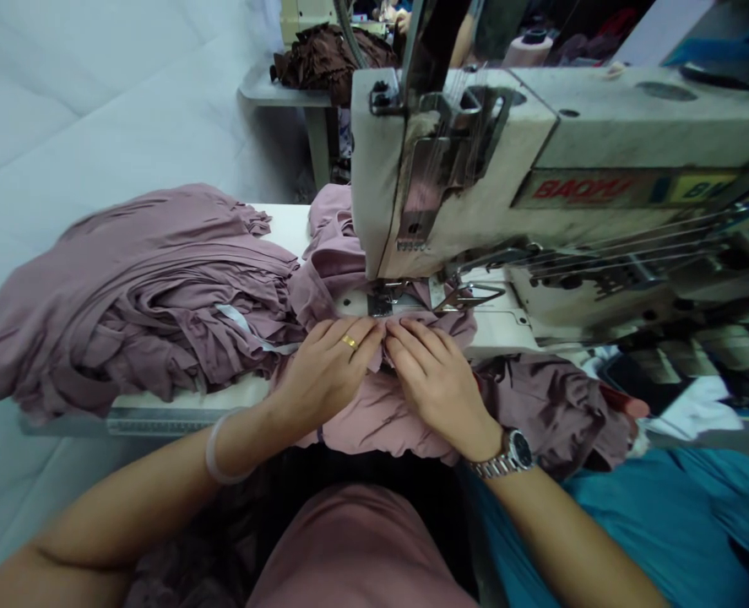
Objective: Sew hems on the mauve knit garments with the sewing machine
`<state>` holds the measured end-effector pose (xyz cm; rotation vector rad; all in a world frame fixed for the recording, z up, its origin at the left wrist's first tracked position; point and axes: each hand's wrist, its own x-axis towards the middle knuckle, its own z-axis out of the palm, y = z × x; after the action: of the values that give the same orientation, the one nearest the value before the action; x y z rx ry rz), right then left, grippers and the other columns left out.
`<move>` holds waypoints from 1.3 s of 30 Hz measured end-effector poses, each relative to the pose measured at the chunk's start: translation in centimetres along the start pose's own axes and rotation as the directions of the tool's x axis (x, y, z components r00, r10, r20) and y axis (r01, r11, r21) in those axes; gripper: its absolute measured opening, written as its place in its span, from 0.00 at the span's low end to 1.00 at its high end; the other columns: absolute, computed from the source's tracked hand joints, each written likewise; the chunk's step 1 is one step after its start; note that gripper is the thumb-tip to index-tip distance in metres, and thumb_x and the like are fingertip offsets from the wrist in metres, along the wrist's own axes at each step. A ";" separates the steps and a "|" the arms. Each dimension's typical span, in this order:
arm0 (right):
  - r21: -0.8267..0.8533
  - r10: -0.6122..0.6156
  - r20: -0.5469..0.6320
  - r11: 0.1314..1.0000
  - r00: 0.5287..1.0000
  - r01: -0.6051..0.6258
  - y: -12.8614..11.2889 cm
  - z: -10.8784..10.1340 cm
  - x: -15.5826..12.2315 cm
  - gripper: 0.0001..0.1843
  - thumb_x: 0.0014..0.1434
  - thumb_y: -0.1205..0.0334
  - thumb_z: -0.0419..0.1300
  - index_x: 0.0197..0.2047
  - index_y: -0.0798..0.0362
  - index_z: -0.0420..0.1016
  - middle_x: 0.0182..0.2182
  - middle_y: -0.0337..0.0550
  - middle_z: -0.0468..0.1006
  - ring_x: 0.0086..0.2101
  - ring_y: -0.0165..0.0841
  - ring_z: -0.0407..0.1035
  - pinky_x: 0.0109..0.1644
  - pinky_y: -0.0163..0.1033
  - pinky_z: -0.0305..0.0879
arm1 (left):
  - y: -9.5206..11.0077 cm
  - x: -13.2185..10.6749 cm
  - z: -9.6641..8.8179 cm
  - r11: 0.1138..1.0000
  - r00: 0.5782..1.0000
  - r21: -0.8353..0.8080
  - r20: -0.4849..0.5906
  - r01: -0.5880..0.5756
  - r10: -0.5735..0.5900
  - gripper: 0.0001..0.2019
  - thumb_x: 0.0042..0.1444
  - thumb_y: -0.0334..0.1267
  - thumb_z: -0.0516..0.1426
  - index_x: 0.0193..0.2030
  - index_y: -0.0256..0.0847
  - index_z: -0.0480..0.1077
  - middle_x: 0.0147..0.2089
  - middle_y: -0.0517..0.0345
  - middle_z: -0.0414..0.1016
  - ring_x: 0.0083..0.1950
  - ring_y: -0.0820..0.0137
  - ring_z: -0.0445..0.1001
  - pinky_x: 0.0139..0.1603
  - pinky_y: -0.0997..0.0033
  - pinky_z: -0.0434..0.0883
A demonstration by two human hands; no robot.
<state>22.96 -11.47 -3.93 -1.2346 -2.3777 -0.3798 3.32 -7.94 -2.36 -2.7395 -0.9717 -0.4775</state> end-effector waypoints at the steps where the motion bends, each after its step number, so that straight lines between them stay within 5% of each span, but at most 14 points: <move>1: 0.017 0.015 -0.011 1.000 1.000 -0.014 0.0 0.1 0.0 0.17 0.65 0.70 0.52 0.54 0.64 0.71 0.57 0.54 0.72 0.56 0.44 0.63 0.57 0.50 0.64 | 0.0 0.0 0.0 1.000 1.000 -0.001 -0.005 -0.001 0.001 0.20 0.63 0.31 0.52 0.62 0.31 0.66 0.59 0.47 0.71 0.57 0.59 0.69 0.54 0.58 0.68; 20: 0.039 0.141 -0.011 0.989 0.990 -0.140 0.4 0.8 1.5 0.20 0.66 0.64 0.53 0.60 0.62 0.67 0.57 0.52 0.72 0.56 0.41 0.64 0.60 0.51 0.59 | -1.2 1.0 0.2 1.000 1.000 0.004 -0.016 -0.011 0.011 0.18 0.64 0.32 0.53 0.59 0.30 0.67 0.59 0.46 0.71 0.58 0.58 0.69 0.57 0.58 0.67; 28: 0.154 0.116 -0.176 0.984 0.978 -0.089 0.1 0.6 0.7 0.12 0.62 0.70 0.58 0.49 0.60 0.74 0.46 0.49 0.78 0.47 0.38 0.67 0.51 0.46 0.65 | -2.5 0.5 0.0 0.980 0.984 -0.133 -0.112 -0.150 0.136 0.11 0.65 0.31 0.54 0.52 0.35 0.71 0.50 0.52 0.75 0.51 0.63 0.73 0.52 0.62 0.72; 39: 0.169 0.185 -0.104 0.972 0.977 -0.166 0.5 0.5 2.2 0.12 0.63 0.69 0.56 0.48 0.59 0.76 0.44 0.50 0.78 0.45 0.39 0.67 0.49 0.47 0.67 | -2.4 1.5 0.7 0.988 0.987 -0.128 -0.143 -0.089 0.071 0.12 0.66 0.37 0.54 0.52 0.34 0.71 0.51 0.50 0.76 0.52 0.62 0.74 0.53 0.61 0.73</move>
<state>22.17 -9.42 -3.26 -1.2975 -2.1335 -0.1969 3.03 -5.00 -2.23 -2.8052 -0.8203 -0.7326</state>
